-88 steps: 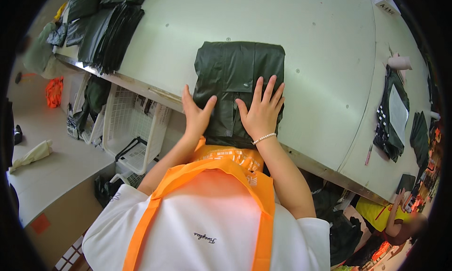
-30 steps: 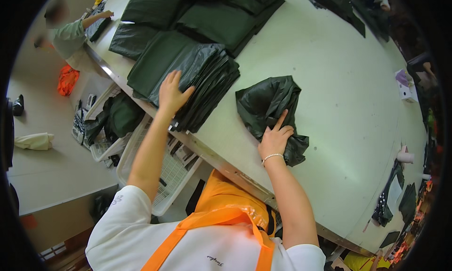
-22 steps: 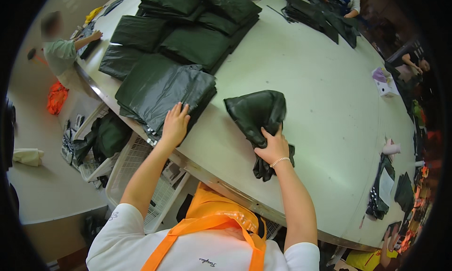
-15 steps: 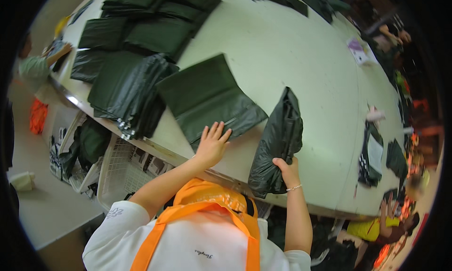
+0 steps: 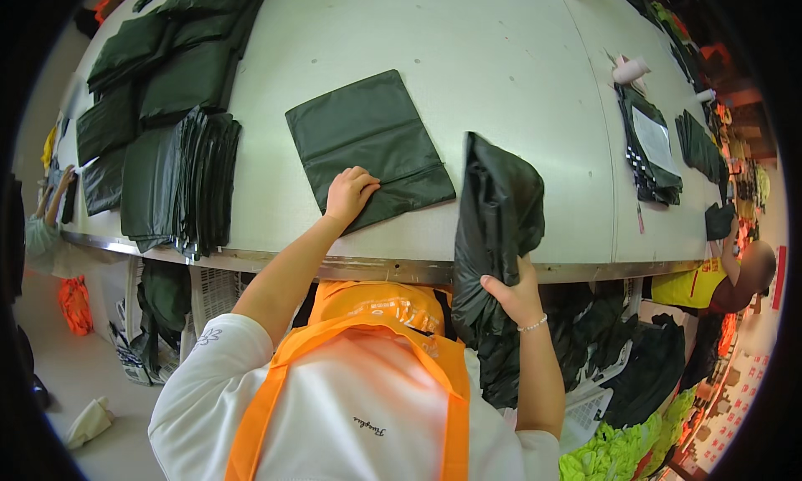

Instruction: The person folds a dark green raincoat on a table, aligns the edges, zips the front, and folds it into a compact rectangle. They then place the folded jacket into a white plastic basket.

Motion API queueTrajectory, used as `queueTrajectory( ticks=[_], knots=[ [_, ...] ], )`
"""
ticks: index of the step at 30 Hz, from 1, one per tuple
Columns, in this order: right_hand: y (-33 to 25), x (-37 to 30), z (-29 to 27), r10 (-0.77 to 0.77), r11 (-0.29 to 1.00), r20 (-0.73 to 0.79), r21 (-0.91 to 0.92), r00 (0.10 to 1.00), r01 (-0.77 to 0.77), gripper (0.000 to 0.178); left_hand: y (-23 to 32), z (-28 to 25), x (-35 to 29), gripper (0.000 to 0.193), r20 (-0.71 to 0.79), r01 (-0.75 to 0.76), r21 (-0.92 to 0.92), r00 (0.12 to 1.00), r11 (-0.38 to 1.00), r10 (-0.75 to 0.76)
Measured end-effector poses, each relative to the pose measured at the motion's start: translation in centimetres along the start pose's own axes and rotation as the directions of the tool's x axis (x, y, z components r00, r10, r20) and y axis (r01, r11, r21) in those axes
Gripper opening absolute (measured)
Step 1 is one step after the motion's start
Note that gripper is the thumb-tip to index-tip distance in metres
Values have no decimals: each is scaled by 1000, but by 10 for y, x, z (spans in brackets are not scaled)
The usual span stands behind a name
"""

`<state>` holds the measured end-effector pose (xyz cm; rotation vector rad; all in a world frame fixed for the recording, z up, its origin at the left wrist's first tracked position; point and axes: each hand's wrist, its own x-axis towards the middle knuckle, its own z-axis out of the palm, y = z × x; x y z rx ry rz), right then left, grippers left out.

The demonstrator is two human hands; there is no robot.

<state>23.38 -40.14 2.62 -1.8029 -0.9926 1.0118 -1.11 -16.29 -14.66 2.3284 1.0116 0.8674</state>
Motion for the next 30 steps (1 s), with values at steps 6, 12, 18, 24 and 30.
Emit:
queueTrajectory(
  ticks=[6, 12, 18, 24, 30],
  knots=[
    [-14, 4, 15, -90, 914, 317, -351, 944, 205, 63, -8, -2, 14, 9, 1, 120, -44, 993, 992, -120],
    [-33, 42, 57, -47, 839, 729, -342, 683, 423, 69, 26, -69, 57, 16, 372, 318, -379, 912, 869, -172],
    [-33, 95, 89, 43, 831, 745, -396, 666, 390, 67, 32, -147, 67, 14, 751, 350, -230, 657, 908, -63],
    [-2, 120, 87, 87, 940, 605, -313, 792, 137, 64, -35, -90, -24, 53, 205, 602, -484, 783, 635, -587],
    [-25, 125, 90, 60, 908, 496, -387, 866, 159, 62, 12, -70, -4, 39, 347, 662, -160, 732, 732, -586]
  ],
)
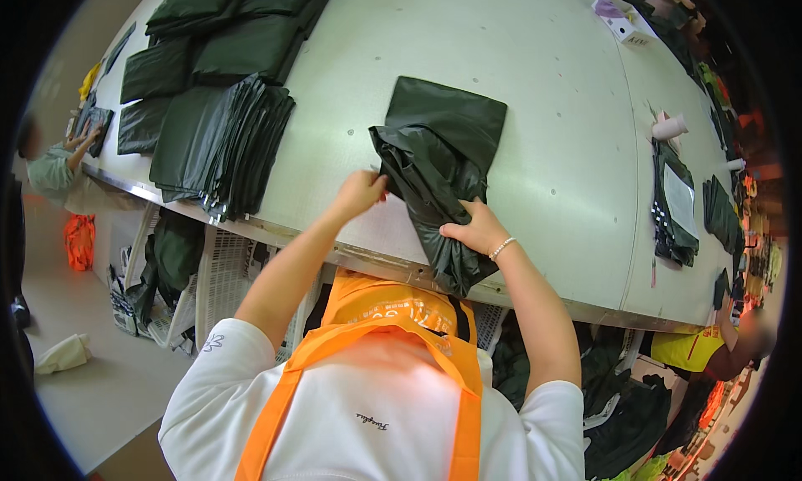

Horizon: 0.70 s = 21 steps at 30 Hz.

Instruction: The person folds a dark green raincoat on a table, aligns the edges, zips the front, and folds it into a compact rectangle. They then place the folded jacket into a white plastic basket.

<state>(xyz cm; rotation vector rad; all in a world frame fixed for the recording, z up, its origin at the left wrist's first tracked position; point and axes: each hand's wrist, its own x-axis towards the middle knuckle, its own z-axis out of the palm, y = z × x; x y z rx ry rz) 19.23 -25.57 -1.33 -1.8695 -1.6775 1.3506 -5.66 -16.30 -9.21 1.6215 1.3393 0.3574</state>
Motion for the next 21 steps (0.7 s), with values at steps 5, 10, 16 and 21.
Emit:
queueTrajectory(
  ticks=[5, 10, 16, 21],
  knots=[
    [7, -10, -9, -64, 954, -103, -300, 993, 31, 57, 46, -27, -16, 33, -321, -175, 269, 911, 947, 260],
    [-3, 1, -7, -15, 1000, -119, -11, 993, 13, 45, 71, 65, -96, 20, 98, -744, 349, 634, 570, 767],
    [-17, -5, 12, -118, 874, -136, -485, 984, 38, 52, 141, 2, -60, 32, 119, -409, 413, 910, 814, 398],
    [-50, -11, 26, -111, 774, 5, -627, 994, 90, 43, 146, 24, 25, 20, 98, -427, 749, 827, 506, 553]
  ],
)
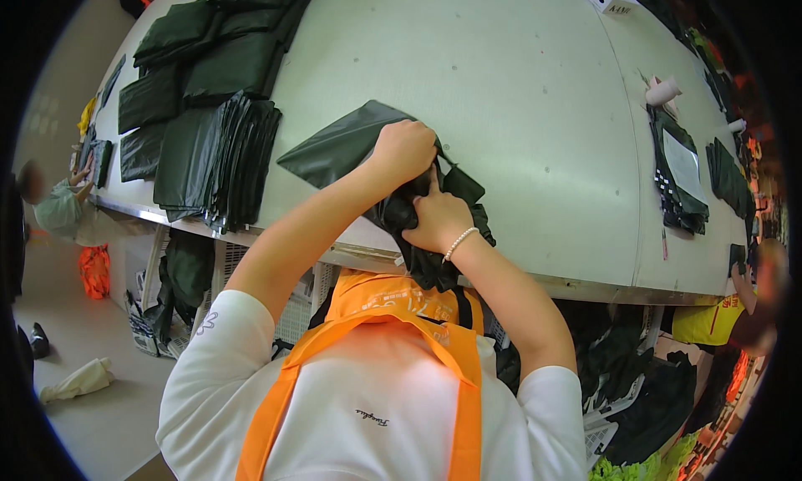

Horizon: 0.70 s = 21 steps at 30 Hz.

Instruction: The person folds a dark green raincoat on a table, aligns the edges, zips the front, and folds it into a compact rectangle. They then place the folded jacket into a white plastic basket.

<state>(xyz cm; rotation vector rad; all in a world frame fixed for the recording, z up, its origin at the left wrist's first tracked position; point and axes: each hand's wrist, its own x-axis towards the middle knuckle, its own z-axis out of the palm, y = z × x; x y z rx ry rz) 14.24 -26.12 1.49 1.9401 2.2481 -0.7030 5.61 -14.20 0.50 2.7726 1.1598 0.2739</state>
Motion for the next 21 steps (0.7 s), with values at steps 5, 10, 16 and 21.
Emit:
queueTrajectory(
  ticks=[5, 10, 16, 21],
  knots=[
    [7, 6, 34, 122, 987, -190, -78, 974, -138, 30, 65, 4, -67, 10, -75, -478, -87, 878, 874, 473],
    [56, 10, 44, -21, 886, -597, 361, 802, 291, 39, 29, -37, -76, 42, -399, -477, -395, 859, 785, 321],
    [82, 5, 39, 347, 585, -660, 708, 667, 396, 42, -41, 34, -131, 85, -209, -67, -605, 975, 793, -77],
    [68, 11, 19, 389, 494, -591, 781, 707, 381, 45, -23, 56, -86, 67, -284, -85, -626, 951, 775, -125]
  ],
)
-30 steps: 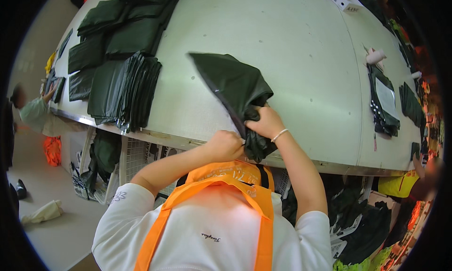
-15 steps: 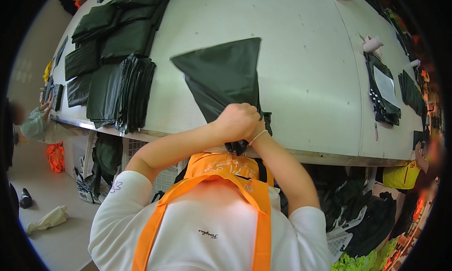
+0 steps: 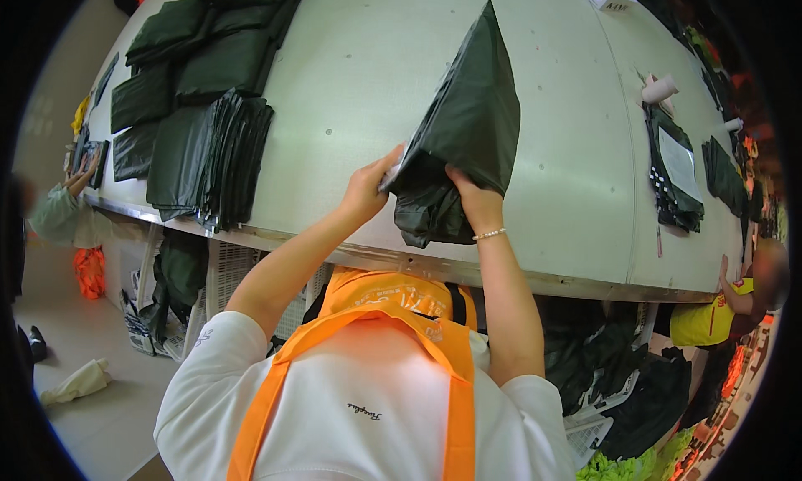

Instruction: The person folds a dark green raincoat on a table, aligns the edges, zips the front, and folds it into a compact rectangle. They then place the folded jacket into a white plastic basket.

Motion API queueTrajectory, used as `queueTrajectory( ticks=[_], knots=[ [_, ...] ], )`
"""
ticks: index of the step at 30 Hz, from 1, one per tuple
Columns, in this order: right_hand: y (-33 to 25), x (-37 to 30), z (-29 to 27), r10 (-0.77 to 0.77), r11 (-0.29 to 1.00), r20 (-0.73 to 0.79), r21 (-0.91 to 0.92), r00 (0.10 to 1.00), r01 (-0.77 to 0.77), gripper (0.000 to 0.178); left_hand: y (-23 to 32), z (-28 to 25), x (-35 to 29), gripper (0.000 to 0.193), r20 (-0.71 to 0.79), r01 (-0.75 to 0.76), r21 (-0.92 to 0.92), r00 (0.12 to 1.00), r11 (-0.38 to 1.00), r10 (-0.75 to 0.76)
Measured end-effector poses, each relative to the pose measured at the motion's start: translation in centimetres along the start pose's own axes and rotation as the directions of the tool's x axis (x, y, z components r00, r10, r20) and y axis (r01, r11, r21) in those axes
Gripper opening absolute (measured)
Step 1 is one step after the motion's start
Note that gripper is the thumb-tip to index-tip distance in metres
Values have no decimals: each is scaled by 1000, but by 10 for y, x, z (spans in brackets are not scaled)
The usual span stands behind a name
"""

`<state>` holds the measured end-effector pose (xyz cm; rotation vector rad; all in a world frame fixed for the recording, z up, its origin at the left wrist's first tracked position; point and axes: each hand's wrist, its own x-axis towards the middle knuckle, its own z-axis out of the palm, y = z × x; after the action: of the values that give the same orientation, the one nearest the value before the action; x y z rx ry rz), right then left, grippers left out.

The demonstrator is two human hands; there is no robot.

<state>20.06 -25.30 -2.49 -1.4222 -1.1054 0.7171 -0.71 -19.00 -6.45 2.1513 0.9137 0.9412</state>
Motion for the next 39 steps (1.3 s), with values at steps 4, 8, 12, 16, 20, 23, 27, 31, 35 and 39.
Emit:
queueTrajectory(
  ticks=[4, 8, 12, 16, 20, 23, 27, 31, 35, 39],
  knots=[
    [40, 41, -25, 76, 636, 9, -770, 997, -42, 46, 53, -13, -4, 73, 205, 18, 137, 978, 990, -46],
    [40, 30, -9, -122, 712, -51, -700, 991, 52, 53, 21, 32, -54, 66, 22, 172, -127, 985, 977, -171],
    [28, 42, 20, 16, 733, 156, -673, 988, 95, 59, 11, 71, -65, 36, 313, 539, -833, 644, 124, -698],
    [-3, 60, 38, 591, 579, 332, -809, 736, -101, 69, -11, 84, -77, 31, 519, 407, -846, 479, -345, -708],
    [12, 43, 36, 297, 423, 373, -877, 879, 229, 57, -6, 82, -73, 32, 474, 410, -867, 503, -283, -723],
    [-13, 33, 46, 148, 55, 460, -888, 875, 458, 50, 5, 82, -68, 33, 464, 430, -868, 520, -250, -717],
    [-57, 50, 51, 500, 349, 508, -859, 701, 373, 46, 8, 80, -75, 31, 441, 378, -888, 540, -261, -717],
    [-50, 8, 41, 241, 110, 480, -877, 843, 468, 42, 13, 73, -66, 31, 460, 414, -871, 499, -265, -735],
    [-52, 10, 31, 247, 192, 510, -859, 824, 475, 38, 11, 75, -70, 32, 479, 468, -847, 470, -250, -742],
    [-55, -6, 24, -10, 237, 559, -804, 829, 545, 34, -2, 81, -78, 35, 530, 563, -798, 487, -215, -694]
  ],
)
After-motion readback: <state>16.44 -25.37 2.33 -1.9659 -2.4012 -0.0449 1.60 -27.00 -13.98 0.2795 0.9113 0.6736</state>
